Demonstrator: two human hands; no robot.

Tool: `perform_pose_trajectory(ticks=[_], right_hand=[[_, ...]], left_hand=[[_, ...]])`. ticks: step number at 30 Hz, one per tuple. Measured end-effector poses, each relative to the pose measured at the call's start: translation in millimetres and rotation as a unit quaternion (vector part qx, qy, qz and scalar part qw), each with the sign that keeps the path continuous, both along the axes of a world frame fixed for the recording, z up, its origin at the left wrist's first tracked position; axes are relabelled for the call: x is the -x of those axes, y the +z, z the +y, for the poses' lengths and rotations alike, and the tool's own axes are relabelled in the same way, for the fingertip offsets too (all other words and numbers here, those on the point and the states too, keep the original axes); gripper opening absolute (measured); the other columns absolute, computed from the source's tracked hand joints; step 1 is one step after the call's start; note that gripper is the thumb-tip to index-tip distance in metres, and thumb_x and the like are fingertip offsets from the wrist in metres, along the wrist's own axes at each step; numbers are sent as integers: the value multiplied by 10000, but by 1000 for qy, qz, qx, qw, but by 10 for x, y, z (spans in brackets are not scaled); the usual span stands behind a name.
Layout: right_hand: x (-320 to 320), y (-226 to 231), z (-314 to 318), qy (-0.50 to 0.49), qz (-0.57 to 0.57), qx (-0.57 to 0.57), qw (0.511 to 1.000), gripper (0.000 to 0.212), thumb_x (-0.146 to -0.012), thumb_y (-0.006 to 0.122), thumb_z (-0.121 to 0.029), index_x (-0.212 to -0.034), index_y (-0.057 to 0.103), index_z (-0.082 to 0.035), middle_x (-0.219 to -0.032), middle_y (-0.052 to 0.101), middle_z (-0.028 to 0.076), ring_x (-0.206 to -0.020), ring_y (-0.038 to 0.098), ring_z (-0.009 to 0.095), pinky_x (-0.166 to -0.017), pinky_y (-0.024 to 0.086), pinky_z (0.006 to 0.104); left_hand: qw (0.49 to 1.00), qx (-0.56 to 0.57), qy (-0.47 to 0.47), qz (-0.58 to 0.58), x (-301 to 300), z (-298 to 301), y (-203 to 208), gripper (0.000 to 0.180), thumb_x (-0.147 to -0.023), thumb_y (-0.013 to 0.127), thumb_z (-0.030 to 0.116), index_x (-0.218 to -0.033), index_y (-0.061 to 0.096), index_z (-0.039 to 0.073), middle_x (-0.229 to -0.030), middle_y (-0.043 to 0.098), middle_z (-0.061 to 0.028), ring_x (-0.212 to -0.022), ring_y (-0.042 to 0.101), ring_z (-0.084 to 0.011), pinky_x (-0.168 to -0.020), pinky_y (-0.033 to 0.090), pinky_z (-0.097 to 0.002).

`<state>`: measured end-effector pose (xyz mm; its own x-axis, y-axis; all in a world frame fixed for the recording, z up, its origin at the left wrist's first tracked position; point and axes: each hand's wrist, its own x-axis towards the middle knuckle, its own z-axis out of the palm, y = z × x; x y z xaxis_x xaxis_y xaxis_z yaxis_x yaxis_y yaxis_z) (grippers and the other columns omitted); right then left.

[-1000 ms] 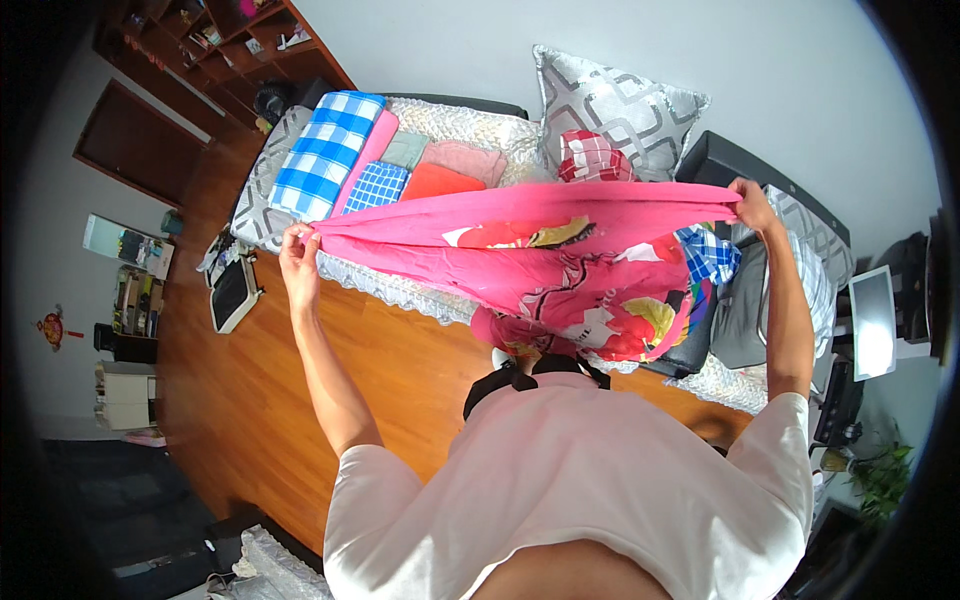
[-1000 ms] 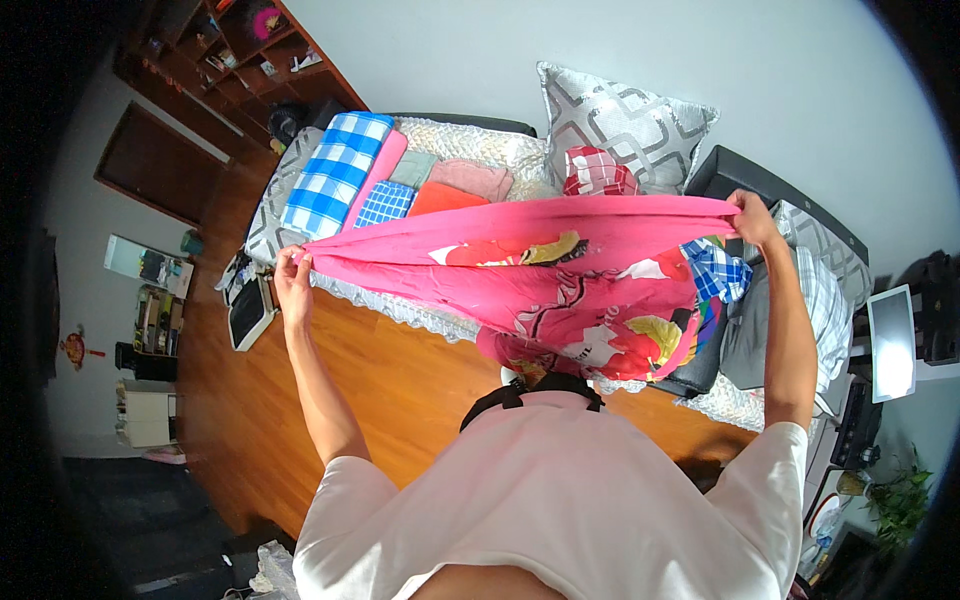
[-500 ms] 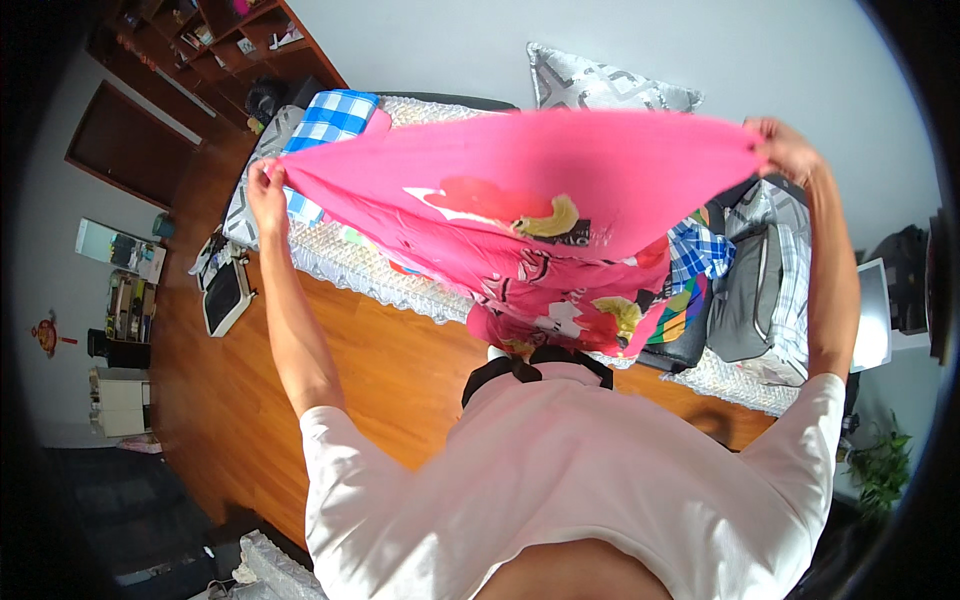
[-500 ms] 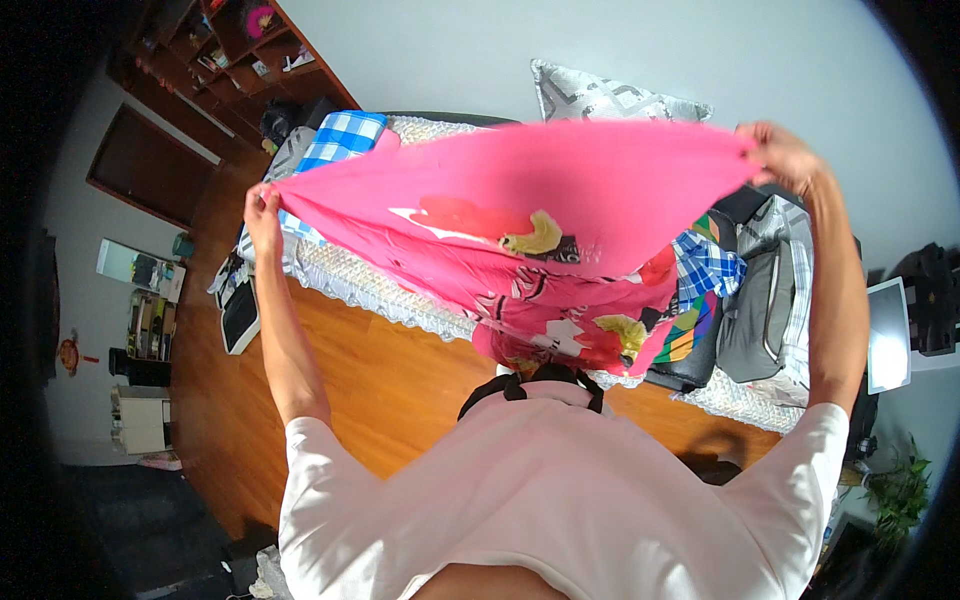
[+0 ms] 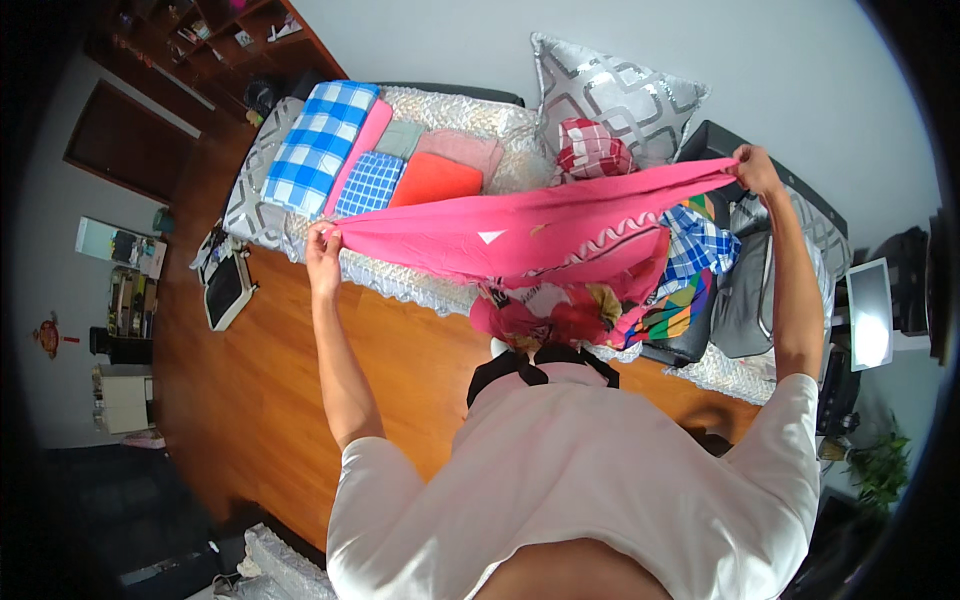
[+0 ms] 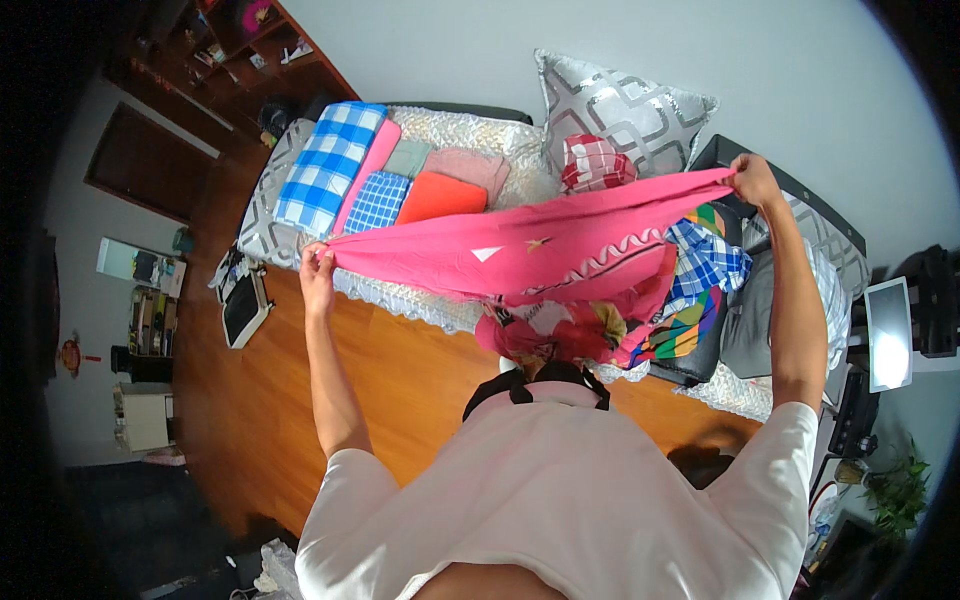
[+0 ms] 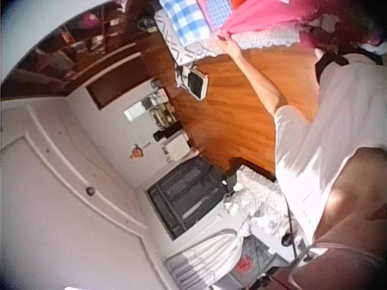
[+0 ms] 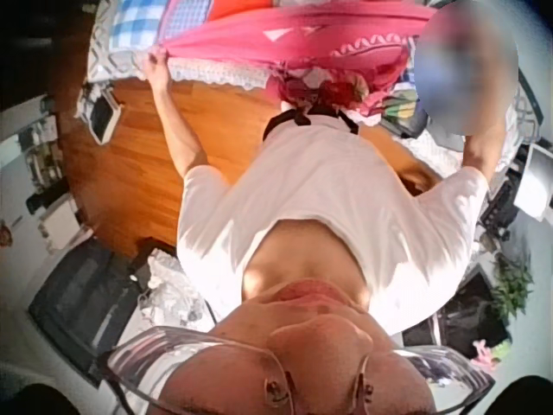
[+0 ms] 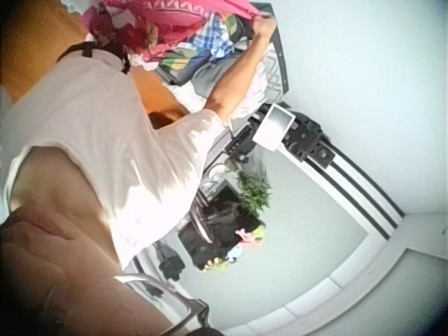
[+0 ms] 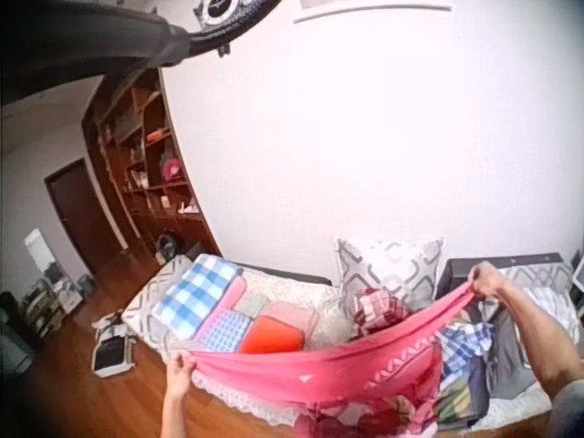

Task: The person folds a blue checkered cloth and a pink patterned cloth on a bed, smoothing and aligning each piece before stacking them. The person handles the cloths by hand, folding them into compact rectangles and placing them on the bed.

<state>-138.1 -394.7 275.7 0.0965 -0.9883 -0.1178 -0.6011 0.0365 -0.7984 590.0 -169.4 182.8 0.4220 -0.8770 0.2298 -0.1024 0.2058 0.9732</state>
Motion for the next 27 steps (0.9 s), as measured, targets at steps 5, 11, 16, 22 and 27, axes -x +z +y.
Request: perform_pose_trajectory(ticks=[5,11,16,22,27], right_hand=[[-195,-264,213,5,314,89,945,104,-727,617,-21,-745,525,24,-676,582,167,-652,633,295,-573,501,395],[-273,-231,242,-115,378,242,886,69,-777,525,-21,-823,526,31,-931,619,234,-863,588,463,-741,489,512],[56,-20,100,-77,169,-36,982,49,-737,578,-21,-775,578,10,-755,624,246,-797,605,451,-671,487,471],[143,31,12,-30,353,82,932,96,-765,611,-20,-732,522,-6,-722,608,185,-719,640,303,-551,499,421],[174,196,192,27,-142,-145,979,254,-780,626,35,-722,428,-113,-730,544,-13,-631,586,63,-540,567,222]], left_hand=[[987,-57,30,-149,91,7,104,114,-900,517,-16,-979,521,66,-871,526,8,-766,476,-63,-688,411,-218],[918,-137,78,-364,506,-36,421,115,-901,486,-1,-1006,500,46,-873,601,-172,-763,590,-327,-690,458,-354],[931,-104,59,-345,338,57,349,129,-891,486,-32,-984,553,27,-917,611,-163,-805,596,-322,-716,465,-343],[932,-98,12,-348,335,-121,394,161,-881,501,-46,-992,599,18,-900,627,-102,-785,588,-200,-718,460,-296],[990,-44,54,-122,205,-89,405,192,-886,498,-41,-1021,612,33,-890,586,-4,-772,500,-69,-699,411,-219]])
